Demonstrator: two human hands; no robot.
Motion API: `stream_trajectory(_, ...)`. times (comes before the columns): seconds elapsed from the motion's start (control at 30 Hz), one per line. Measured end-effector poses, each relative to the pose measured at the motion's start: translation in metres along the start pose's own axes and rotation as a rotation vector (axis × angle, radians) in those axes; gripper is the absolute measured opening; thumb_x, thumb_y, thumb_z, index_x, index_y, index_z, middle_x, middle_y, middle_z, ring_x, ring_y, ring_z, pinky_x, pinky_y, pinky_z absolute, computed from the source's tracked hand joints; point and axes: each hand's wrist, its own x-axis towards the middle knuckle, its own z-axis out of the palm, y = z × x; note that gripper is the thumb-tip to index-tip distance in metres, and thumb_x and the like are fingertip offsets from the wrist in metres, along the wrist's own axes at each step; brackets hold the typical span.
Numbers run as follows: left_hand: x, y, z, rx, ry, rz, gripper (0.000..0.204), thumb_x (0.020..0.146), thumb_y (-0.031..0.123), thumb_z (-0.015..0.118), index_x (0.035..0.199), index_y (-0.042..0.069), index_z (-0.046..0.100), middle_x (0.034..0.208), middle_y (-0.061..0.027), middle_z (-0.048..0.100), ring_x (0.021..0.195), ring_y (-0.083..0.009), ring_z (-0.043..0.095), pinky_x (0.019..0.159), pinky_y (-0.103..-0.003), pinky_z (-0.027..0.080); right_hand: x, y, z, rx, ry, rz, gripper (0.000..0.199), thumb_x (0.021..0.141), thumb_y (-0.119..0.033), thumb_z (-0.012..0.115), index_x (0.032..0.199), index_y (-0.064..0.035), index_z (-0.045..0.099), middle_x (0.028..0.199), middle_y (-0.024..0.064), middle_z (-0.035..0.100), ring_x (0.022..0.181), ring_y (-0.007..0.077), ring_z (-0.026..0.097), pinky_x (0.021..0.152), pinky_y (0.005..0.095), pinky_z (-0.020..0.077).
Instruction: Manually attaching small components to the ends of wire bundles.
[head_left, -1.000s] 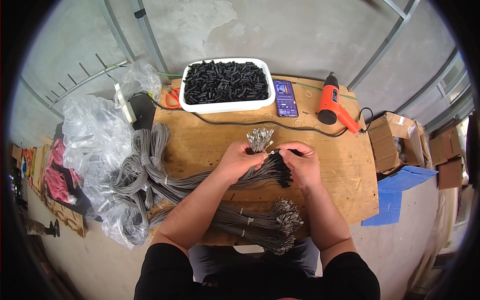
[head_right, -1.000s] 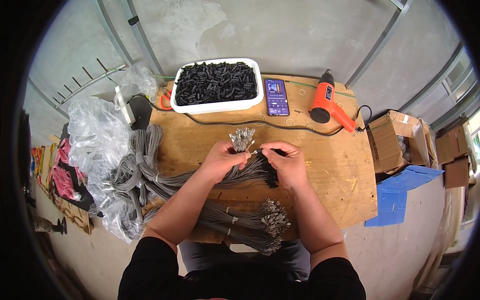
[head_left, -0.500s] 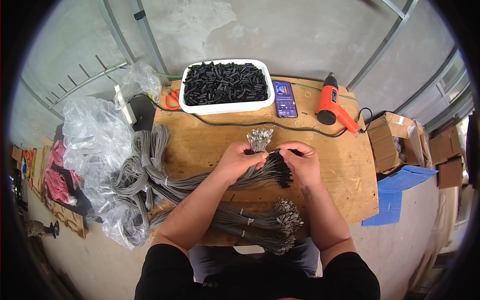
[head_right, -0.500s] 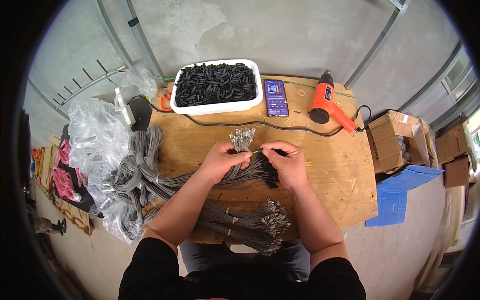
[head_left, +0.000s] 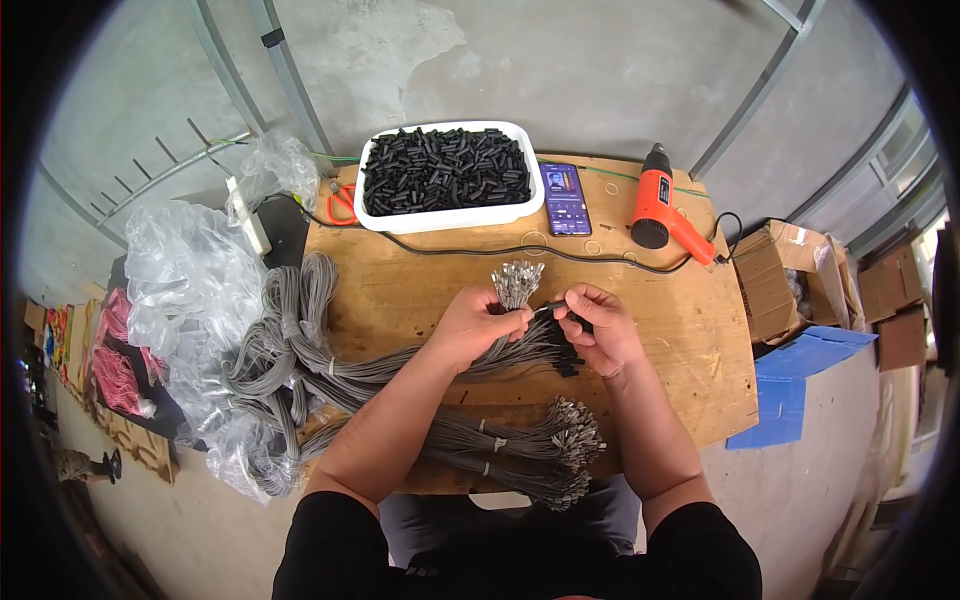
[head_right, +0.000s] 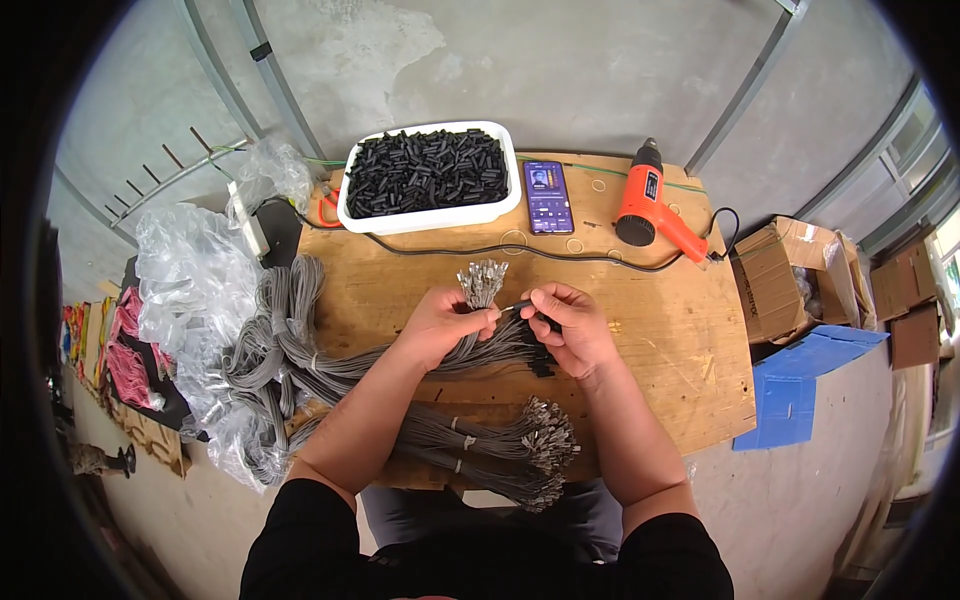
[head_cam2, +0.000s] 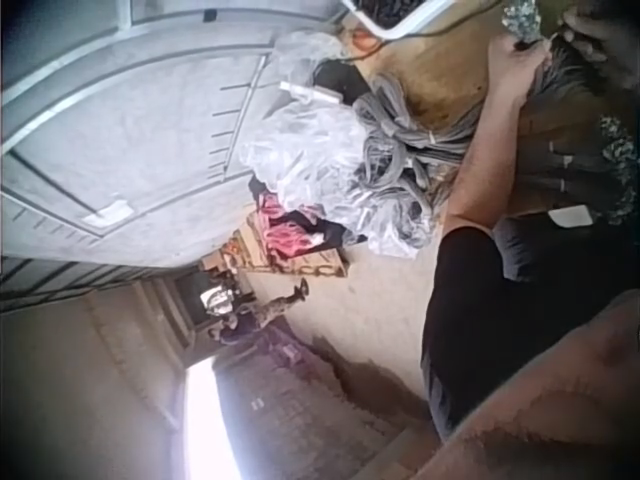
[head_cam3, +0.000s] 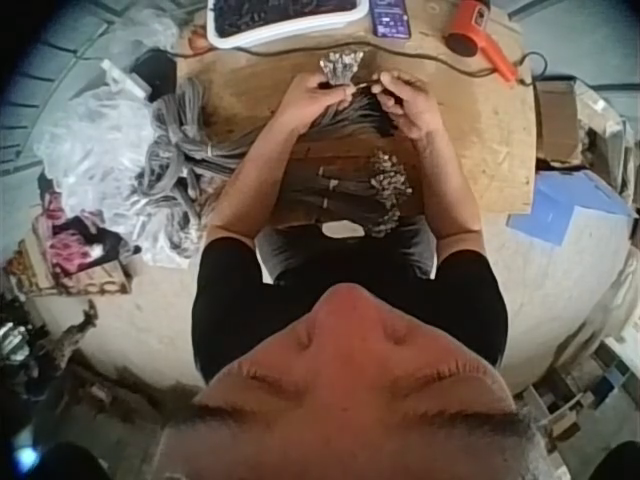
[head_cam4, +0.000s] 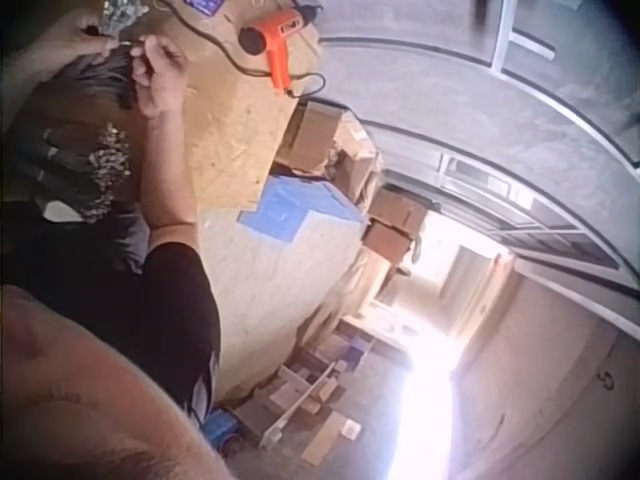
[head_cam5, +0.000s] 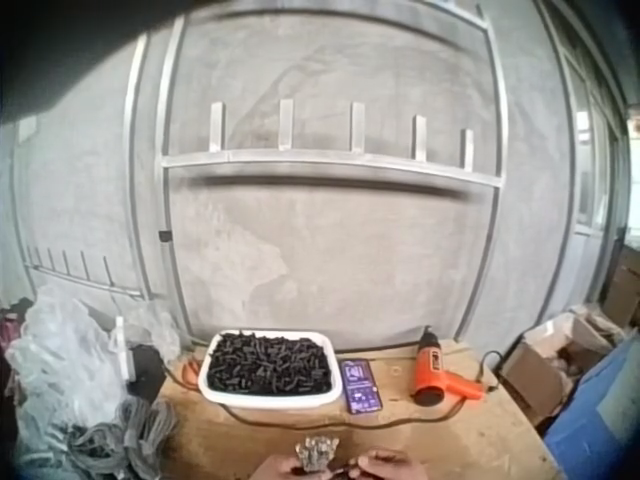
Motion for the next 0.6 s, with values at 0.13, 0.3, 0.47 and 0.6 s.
stream_trajectory(0.13, 0.0003, 0.0, 0.0007, -0.004, -0.008, -0.009, 0.012, 0.088, 0.007, 0.07, 0.093, -0.003, 0.067, 0.078, -0.0046, 0.064, 0.07, -0.0121, 0.059, 0.068, -0.026, 0.048, 0.0017, 0.0047, -0.0012, -0.061, 0.012, -0.004, 0.015, 0.095, -0.013, 0.066, 0.101, 0.0005, 0.065, 0.084, 0.0071, 0.067, 0.059, 0.007, 0.048, 0.045, 0.0174, 0.0298)
stream_trajectory(0.3, -0.001, 0.0021, 0.001, 0.009, -0.001, -0.016, 0.012, 0.088, 0.007, 0.071, 0.093, -0.003, 0.067, 0.079, -0.0047, 0.065, 0.071, -0.0117, 0.06, 0.068, -0.026, 0.049, -0.0001, 0.003, 0.0056, -0.067, 0.019, 0.015, 0.014, 0.095, -0.013, 0.066, 0.101, 0.0002, 0.065, 0.083, 0.0072, 0.068, 0.059, 0.0067, 0.048, 0.046, 0.0175, 0.0307)
stream_trajectory(0.47, -0.0002, 0.0007, 0.0002, 0.015, -0.011, -0.015, 0.012, 0.088, 0.008, 0.071, 0.093, -0.003, 0.067, 0.078, -0.0041, 0.065, 0.071, -0.0111, 0.06, 0.068, -0.025, 0.049, 0.0008, 0.0057, 0.0041, -0.098, 0.016, 0.006, 0.013, 0.094, -0.013, 0.067, 0.1, -0.0003, 0.065, 0.083, 0.0072, 0.068, 0.059, 0.0064, 0.048, 0.046, 0.0173, 0.0314)
stream_trajectory(0.6, -0.0012, 0.001, 0.0004, 0.042, -0.019, -0.011, 0.012, 0.089, 0.008, 0.07, 0.093, -0.003, 0.067, 0.078, -0.0033, 0.065, 0.071, -0.0104, 0.059, 0.068, -0.025, 0.048, 0.0005, 0.0059, 0.0044, -0.102, 0.016, 0.006, 0.013, 0.094, -0.012, 0.067, 0.099, -0.0005, 0.065, 0.083, 0.007, 0.068, 0.059, 0.0063, 0.048, 0.046, 0.0173, 0.0314)
